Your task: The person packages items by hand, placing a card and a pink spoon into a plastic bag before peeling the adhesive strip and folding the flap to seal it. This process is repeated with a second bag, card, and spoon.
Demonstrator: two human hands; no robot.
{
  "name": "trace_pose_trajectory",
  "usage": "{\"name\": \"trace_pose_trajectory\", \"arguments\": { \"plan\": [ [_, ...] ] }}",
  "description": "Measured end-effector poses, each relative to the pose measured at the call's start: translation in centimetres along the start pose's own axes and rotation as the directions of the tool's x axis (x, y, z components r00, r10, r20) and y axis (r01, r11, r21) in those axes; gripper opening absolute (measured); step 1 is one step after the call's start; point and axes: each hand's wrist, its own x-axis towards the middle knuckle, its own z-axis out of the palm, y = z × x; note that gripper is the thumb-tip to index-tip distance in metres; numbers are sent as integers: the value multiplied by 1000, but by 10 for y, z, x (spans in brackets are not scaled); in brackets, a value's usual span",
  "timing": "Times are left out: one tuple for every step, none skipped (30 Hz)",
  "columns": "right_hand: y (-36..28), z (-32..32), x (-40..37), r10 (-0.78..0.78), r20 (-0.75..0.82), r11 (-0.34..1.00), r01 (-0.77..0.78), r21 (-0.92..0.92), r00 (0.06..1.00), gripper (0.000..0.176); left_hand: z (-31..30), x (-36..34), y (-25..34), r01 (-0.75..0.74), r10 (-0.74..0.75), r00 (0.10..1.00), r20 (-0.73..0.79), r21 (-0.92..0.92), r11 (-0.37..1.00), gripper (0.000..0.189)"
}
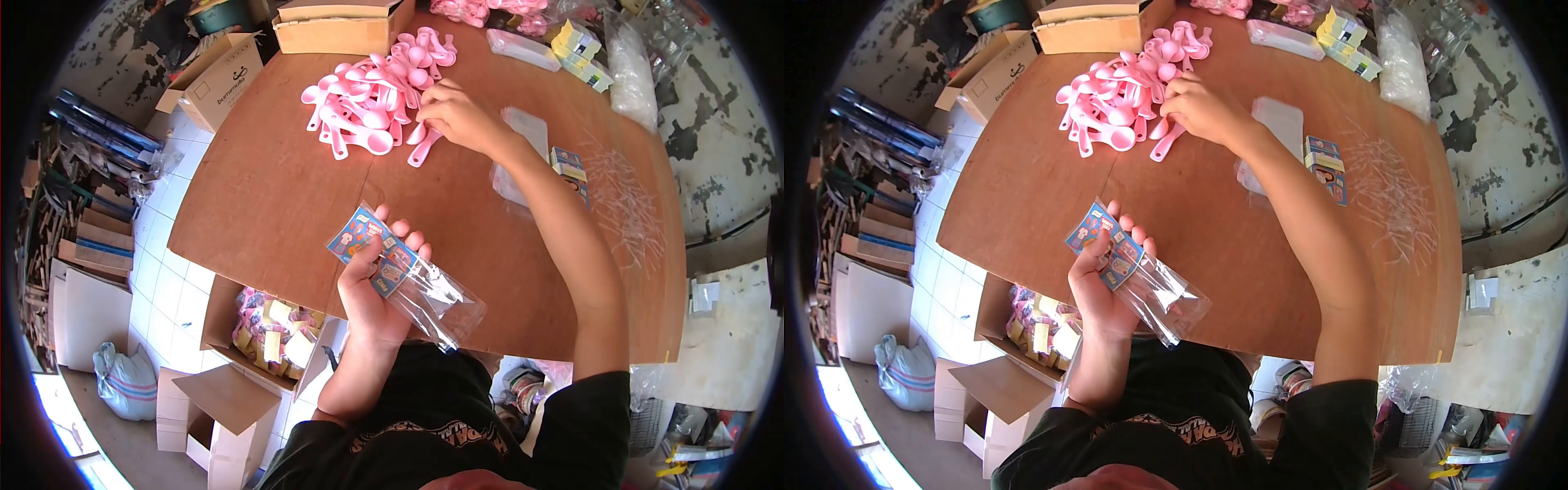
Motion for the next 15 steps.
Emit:
{"name": "trace_pose_trajectory", "arguments": {
  "plan": [
    [-3,-3,-2,1,2,1000,-1,-1,1000,18,0,1,-1,1,-1,1000,0,-2,1000,36],
    [-6,-7,-3,-55,-125,998,52,-24,991,13,-2,4,-1,8,-8,1000,-7,5,1000,36],
    [-10,-10,-6,-111,-248,993,102,-52,962,10,-3,5,-1,15,-15,1000,-15,12,1000,36],
    [-16,-14,-13,-110,-243,994,101,-50,964,10,-2,7,-1,17,-17,1000,-19,8,1000,36],
    [-29,-22,-22,132,-208,984,-103,148,969,7,-2,9,-1,13,-14,1000,-18,-8,1000,35],
    [-40,-29,-31,360,-127,894,-303,329,924,8,-1,11,-1,10,-10,1000,-16,-22,1000,34],
    [-47,-33,-41,385,-47,818,-317,481,922,11,-1,13,0,11,-10,1000,4,-37,999,32],
    [-57,-41,-51,386,-42,816,-319,482,922,11,-1,15,2,11,-11,1000,-1,-40,999,32],
    [-70,-50,-61,425,12,801,-382,461,905,13,-2,18,5,60,-59,998,7,-146,987,31],
    [-82,-60,-69,460,64,784,-439,438,886,18,-2,19,8,104,-103,995,20,-251,962,30],
    [-92,-69,-76,428,49,835,-416,361,902,21,0,20,11,137,-147,989,-4,-339,931,32],
    [-103,-78,-83,392,40,878,-387,282,919,24,-1,22,14,125,-137,991,-11,-344,931,32],
    [-118,-87,-87,404,52,883,-404,239,913,23,-3,24,17,148,-149,988,26,-387,910,33],
    [-132,-96,-91,416,62,886,-419,196,907,23,-4,25,20,172,-160,985,64,-426,888,34],
    [-145,-102,-96,408,67,888,-413,203,910,23,-1,25,22,160,-147,987,62,-436,886,37]
  ]
}}
